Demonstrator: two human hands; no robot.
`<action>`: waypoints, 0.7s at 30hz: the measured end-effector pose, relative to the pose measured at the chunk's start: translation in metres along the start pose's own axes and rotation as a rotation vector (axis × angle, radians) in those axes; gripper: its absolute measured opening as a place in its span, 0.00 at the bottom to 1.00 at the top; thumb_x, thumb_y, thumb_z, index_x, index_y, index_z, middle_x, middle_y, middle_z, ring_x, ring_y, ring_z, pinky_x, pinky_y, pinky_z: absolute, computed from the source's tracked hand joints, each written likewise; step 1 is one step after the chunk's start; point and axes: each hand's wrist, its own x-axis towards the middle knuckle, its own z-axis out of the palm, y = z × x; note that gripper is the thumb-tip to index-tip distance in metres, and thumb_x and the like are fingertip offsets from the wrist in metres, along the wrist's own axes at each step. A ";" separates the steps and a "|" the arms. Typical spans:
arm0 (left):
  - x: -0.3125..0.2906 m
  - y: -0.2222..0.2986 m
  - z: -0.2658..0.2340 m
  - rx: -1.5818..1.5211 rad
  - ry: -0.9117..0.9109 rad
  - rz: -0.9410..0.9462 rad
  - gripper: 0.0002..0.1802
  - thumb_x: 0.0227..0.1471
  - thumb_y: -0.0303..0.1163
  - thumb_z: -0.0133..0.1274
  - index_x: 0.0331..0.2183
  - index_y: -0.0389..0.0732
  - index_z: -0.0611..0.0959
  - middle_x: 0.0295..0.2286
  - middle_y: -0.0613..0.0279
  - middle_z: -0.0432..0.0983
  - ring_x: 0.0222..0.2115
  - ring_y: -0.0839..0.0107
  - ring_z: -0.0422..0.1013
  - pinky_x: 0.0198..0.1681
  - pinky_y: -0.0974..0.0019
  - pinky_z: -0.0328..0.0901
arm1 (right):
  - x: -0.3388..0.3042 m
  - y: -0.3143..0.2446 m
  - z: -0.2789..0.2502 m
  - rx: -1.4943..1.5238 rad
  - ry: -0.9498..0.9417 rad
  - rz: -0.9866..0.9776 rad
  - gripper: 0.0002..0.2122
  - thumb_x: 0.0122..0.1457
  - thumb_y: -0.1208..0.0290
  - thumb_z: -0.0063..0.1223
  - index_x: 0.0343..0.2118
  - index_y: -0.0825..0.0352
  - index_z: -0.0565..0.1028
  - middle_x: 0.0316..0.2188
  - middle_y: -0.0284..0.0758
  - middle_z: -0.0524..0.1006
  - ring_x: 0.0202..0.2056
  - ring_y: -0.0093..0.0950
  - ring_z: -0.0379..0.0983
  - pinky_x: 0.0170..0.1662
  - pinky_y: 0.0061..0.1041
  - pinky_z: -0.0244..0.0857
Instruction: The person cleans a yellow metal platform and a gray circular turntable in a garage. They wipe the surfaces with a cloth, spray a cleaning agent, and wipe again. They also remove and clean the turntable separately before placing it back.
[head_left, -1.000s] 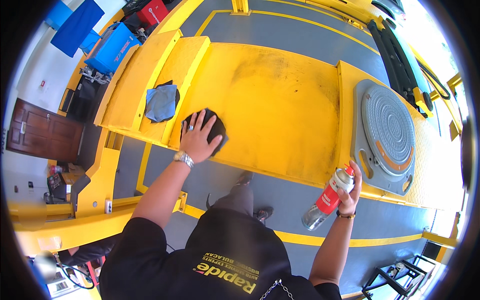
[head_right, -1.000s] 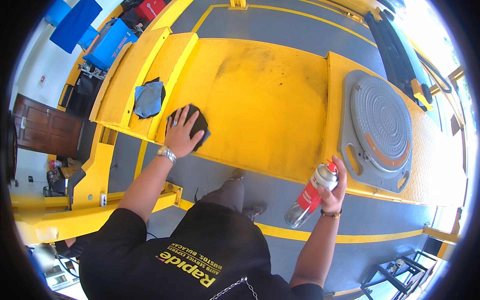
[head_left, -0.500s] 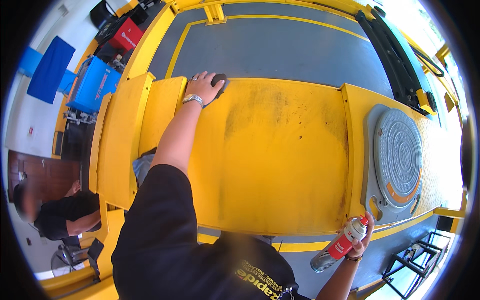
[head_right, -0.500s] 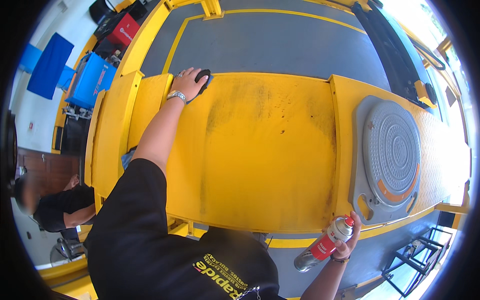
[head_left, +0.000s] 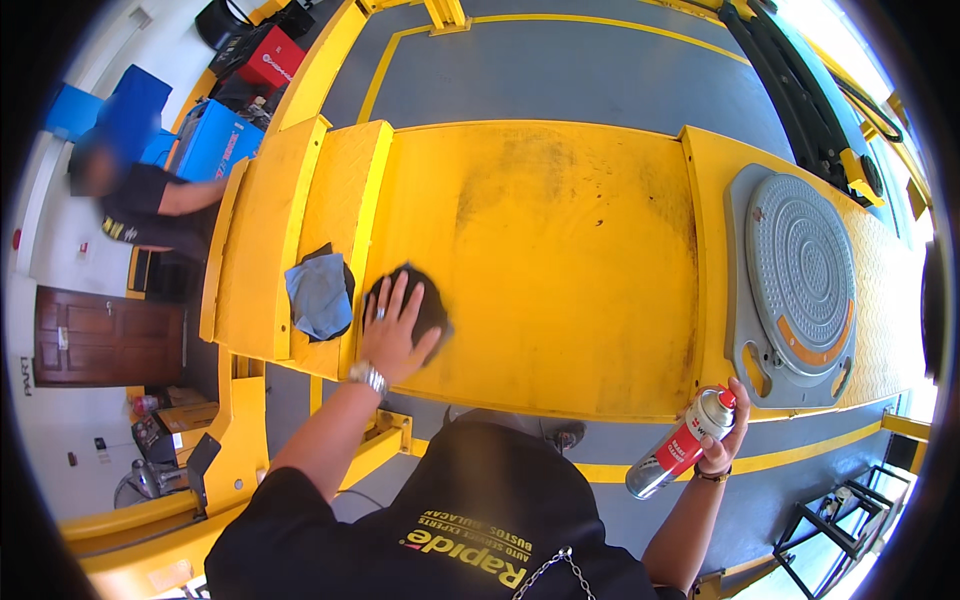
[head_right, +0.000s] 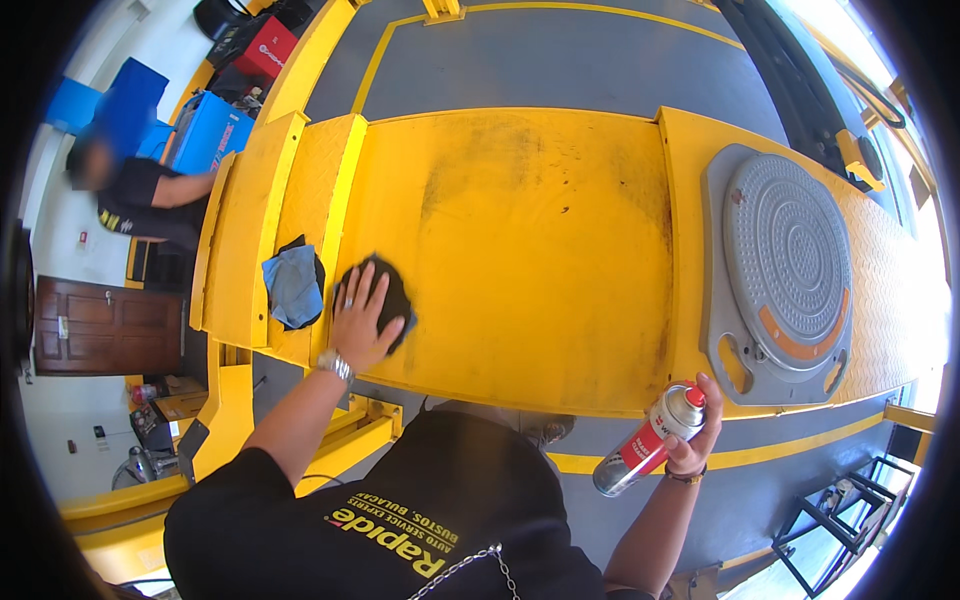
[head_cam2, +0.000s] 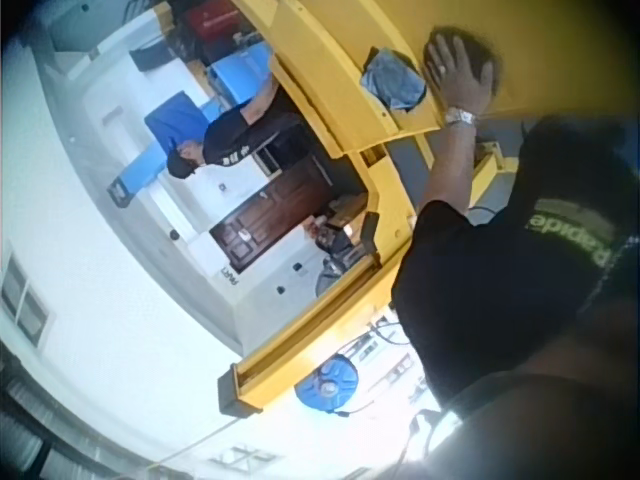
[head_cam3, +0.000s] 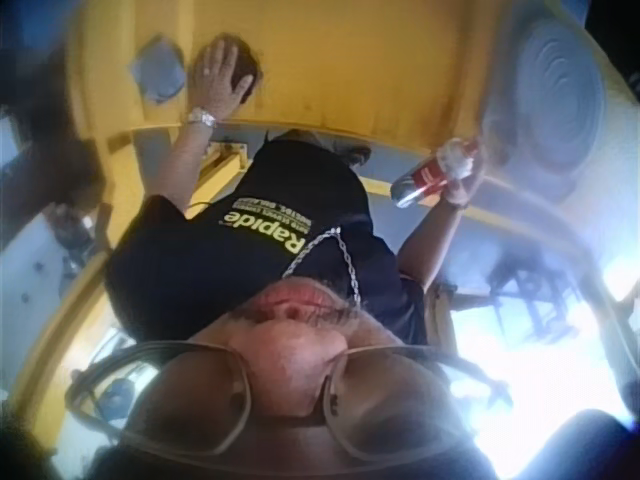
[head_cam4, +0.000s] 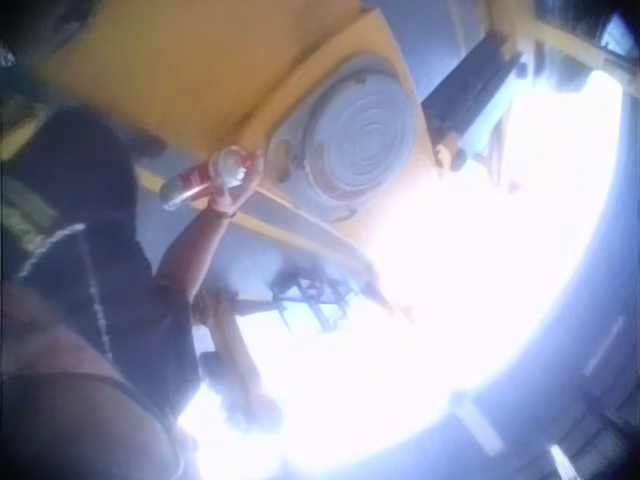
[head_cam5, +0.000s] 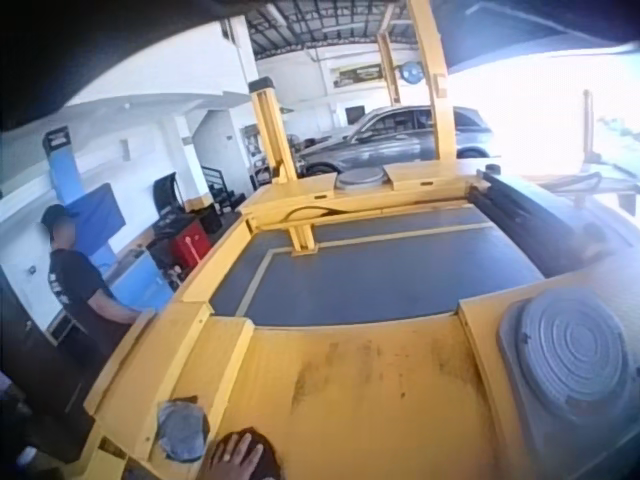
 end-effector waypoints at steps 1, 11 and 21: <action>-0.030 0.005 0.000 0.021 -0.040 -0.007 0.43 0.57 0.58 0.46 0.66 0.45 0.61 0.68 0.47 0.45 0.68 0.43 0.43 0.67 0.41 0.42 | 0.000 0.001 0.000 -0.002 -0.010 -0.016 0.45 0.42 0.59 0.71 0.64 0.64 0.59 0.40 0.44 0.75 0.34 0.34 0.79 0.36 0.33 0.78; 0.048 0.027 -0.012 0.036 -0.065 0.149 0.36 0.60 0.51 0.43 0.64 0.42 0.65 0.67 0.46 0.46 0.67 0.41 0.44 0.66 0.35 0.41 | -0.003 -0.001 0.000 0.062 -0.065 -0.013 0.44 0.44 0.59 0.72 0.63 0.64 0.59 0.39 0.45 0.75 0.33 0.34 0.78 0.36 0.32 0.77; 0.366 0.008 -0.001 0.035 -0.006 -0.007 0.37 0.64 0.58 0.31 0.66 0.48 0.61 0.66 0.58 0.54 0.67 0.52 0.49 0.69 0.47 0.45 | -0.008 -0.008 0.010 -0.011 0.144 0.039 0.46 0.41 0.57 0.70 0.63 0.64 0.58 0.39 0.46 0.75 0.34 0.36 0.79 0.36 0.34 0.79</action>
